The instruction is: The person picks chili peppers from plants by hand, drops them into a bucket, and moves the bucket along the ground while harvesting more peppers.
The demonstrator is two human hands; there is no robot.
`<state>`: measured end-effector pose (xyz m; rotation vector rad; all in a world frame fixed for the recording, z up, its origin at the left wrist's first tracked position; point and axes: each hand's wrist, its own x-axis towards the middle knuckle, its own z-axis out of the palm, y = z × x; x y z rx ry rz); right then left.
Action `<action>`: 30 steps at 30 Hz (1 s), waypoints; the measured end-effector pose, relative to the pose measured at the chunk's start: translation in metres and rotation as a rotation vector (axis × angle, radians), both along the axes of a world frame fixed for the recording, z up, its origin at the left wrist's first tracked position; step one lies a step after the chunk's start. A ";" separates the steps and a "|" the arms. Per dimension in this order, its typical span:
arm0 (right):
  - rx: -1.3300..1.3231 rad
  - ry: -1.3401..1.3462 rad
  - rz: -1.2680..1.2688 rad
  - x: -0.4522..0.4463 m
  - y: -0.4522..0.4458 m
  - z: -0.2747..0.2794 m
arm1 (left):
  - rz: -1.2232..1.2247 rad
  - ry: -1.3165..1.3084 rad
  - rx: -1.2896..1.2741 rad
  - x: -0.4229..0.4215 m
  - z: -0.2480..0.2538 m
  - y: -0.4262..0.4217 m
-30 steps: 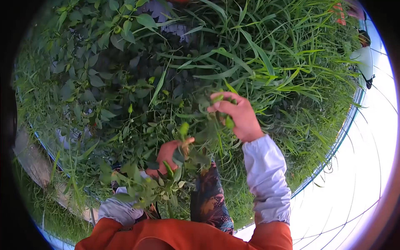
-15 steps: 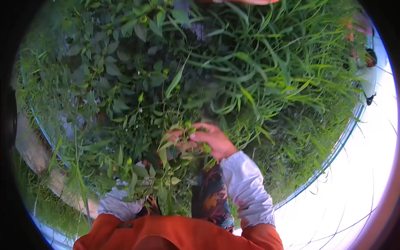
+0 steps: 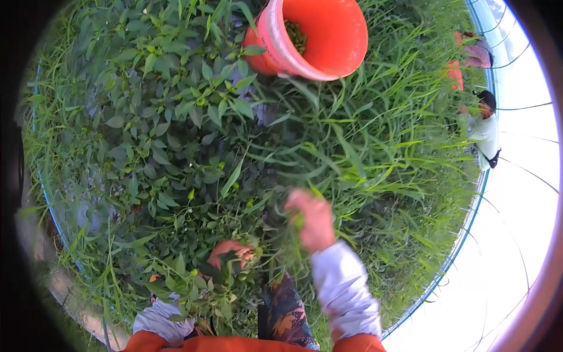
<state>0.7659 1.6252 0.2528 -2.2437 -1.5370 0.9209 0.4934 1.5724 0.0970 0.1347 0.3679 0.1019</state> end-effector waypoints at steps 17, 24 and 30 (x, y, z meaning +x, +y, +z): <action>-0.176 0.983 -0.666 0.055 0.072 -0.113 | -0.647 -0.007 1.325 -0.021 -0.005 -0.024; -0.492 0.821 -1.560 -0.025 -0.138 -0.324 | -0.647 0.040 1.458 -0.013 0.001 -0.033; -0.119 0.776 -1.559 -0.048 -0.082 -0.363 | -0.885 0.092 1.496 -0.025 -0.004 -0.052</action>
